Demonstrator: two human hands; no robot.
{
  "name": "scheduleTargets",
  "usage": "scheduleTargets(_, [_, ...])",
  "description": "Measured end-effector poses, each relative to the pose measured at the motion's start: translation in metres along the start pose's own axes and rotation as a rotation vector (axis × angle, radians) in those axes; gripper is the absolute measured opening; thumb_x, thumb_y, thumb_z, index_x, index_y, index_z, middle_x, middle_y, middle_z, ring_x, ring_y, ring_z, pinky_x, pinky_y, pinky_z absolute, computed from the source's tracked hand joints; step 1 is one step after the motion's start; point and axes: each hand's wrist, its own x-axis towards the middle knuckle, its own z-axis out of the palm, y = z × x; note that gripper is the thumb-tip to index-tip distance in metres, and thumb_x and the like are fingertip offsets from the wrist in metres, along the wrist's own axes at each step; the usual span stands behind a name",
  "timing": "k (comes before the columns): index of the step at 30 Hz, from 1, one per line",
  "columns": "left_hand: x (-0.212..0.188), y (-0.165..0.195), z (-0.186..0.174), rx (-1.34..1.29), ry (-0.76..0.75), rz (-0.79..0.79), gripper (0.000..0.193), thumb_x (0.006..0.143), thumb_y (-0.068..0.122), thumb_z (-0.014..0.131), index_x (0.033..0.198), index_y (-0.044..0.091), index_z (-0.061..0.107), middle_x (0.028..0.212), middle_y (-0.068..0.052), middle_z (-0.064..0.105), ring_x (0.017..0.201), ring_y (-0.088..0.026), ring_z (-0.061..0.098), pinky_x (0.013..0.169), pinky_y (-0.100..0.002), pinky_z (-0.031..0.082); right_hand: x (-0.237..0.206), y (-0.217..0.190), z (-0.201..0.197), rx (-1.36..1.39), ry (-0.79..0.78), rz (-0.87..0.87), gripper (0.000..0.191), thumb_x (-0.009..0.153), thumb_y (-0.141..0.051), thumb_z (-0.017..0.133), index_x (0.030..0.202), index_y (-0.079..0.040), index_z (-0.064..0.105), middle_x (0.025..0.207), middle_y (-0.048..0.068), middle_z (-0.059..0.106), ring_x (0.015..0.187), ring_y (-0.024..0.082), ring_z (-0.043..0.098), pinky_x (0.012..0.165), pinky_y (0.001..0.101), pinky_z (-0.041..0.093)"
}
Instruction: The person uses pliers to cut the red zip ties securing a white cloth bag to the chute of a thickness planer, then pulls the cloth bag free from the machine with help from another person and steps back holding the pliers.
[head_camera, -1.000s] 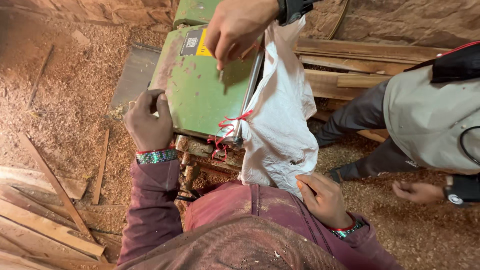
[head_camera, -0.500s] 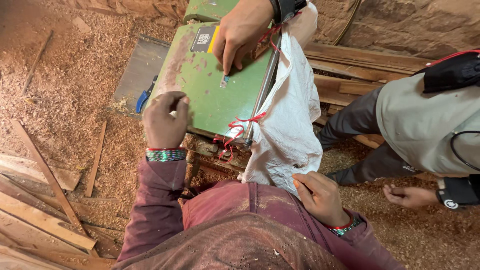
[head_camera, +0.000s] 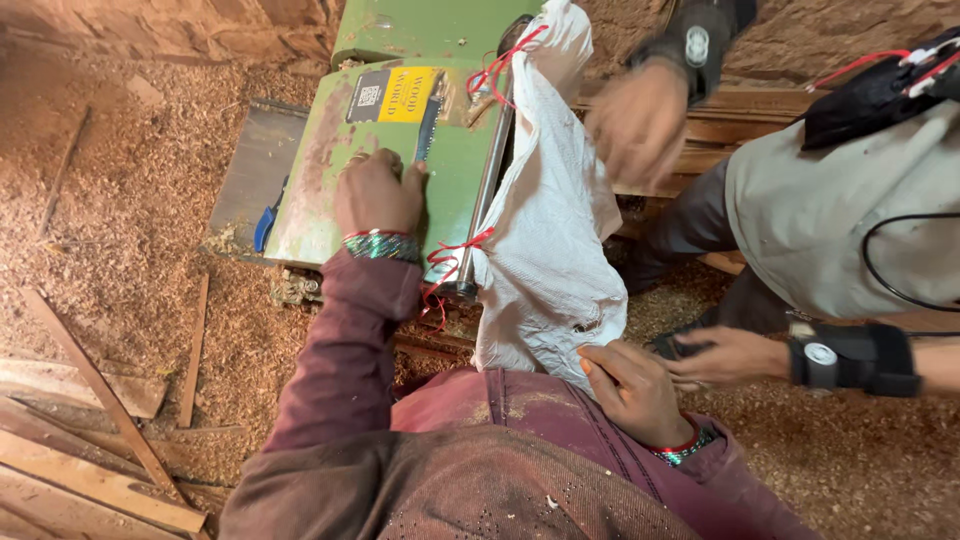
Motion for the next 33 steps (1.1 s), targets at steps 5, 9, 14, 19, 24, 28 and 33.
scheduleTargets(5, [0.014, 0.004, 0.028, 0.062, -0.121, -0.193, 0.029, 0.076, 0.035, 0.087, 0.085, 0.009, 0.079, 0.085, -0.017, 0.073, 0.080, -0.037, 0.071, 0.072, -0.049, 0.056, -0.006, -0.002, -0.002, -0.007, 0.068, -0.014, 0.016, 0.093, -0.012, 0.069, 0.103, -0.002, 0.074, 0.096, 0.011, 0.075, 0.082, 0.021, 0.074, 0.068, 0.0322, 0.058])
scheduleTargets(9, [0.023, -0.018, 0.039, -0.011, -0.175, -0.222, 0.028, 0.075, 0.032, 0.090, 0.080, 0.008, 0.076, 0.080, -0.016, 0.073, 0.076, -0.034, 0.071, 0.071, -0.046, 0.056, -0.014, -0.001, -0.007, 0.011, 0.062, 0.036, 0.015, 0.092, -0.009, 0.069, 0.103, 0.000, 0.074, 0.096, 0.012, 0.075, 0.082, 0.022, 0.074, 0.070, 0.0331, 0.058])
scheduleTargets(14, [0.009, -0.038, 0.040, -0.231, -0.054, -0.200, 0.019, 0.075, 0.014, 0.090, 0.082, 0.005, 0.075, 0.076, -0.011, 0.075, 0.070, -0.023, 0.072, 0.067, -0.036, 0.056, -0.021, 0.001, -0.006, 0.002, 0.107, -0.032, 0.014, 0.091, -0.007, 0.069, 0.103, 0.000, 0.072, 0.096, 0.014, 0.074, 0.086, 0.027, 0.072, 0.074, 0.0354, 0.057])
scheduleTargets(19, [-0.014, -0.053, -0.078, -1.147, 0.006, -0.050, 0.032, 0.106, -0.014, 0.078, 0.115, 0.001, 0.051, 0.104, -0.009, 0.060, 0.090, -0.018, 0.069, 0.086, -0.036, 0.066, -0.019, -0.005, -0.018, 0.001, 0.184, 0.009, 0.012, 0.088, -0.005, 0.072, 0.098, 0.001, 0.075, 0.085, 0.013, 0.072, 0.076, 0.022, 0.071, 0.067, 0.0345, 0.056])
scheduleTargets(24, [-0.110, 0.018, -0.159, -0.886, 0.109, 0.000, 0.027, 0.105, -0.019, 0.070, 0.117, -0.002, 0.052, 0.102, -0.012, 0.066, 0.086, -0.017, 0.068, 0.083, -0.026, 0.061, -0.004, -0.027, -0.051, -0.027, 0.298, -0.197, 0.017, 0.096, -0.003, 0.069, 0.113, 0.001, 0.066, 0.097, 0.012, 0.065, 0.083, 0.021, 0.065, 0.071, 0.0355, 0.054])
scheduleTargets(28, [-0.163, 0.100, -0.141, -0.667, 0.014, 0.240, 0.017, 0.096, -0.013, 0.074, 0.106, -0.001, 0.068, 0.097, -0.009, 0.074, 0.088, -0.018, 0.075, 0.082, -0.027, 0.061, 0.002, -0.047, -0.070, 0.264, 0.285, -0.539, 0.042, 0.112, -0.025, 0.059, 0.138, 0.007, 0.049, 0.128, 0.021, 0.049, 0.111, 0.030, 0.065, 0.097, 0.0427, 0.059])
scheduleTargets(33, [-0.190, 0.146, -0.091, -0.598, -0.283, 0.268, 0.013, 0.087, 0.001, 0.075, 0.098, 0.007, 0.070, 0.087, -0.011, 0.071, 0.079, -0.028, 0.070, 0.069, -0.037, 0.054, -0.022, -0.029, -0.065, 0.567, -0.287, 0.235, 0.041, 0.098, -0.019, 0.064, 0.132, 0.004, 0.059, 0.107, 0.010, 0.072, 0.095, 0.019, 0.070, 0.083, 0.0302, 0.058])
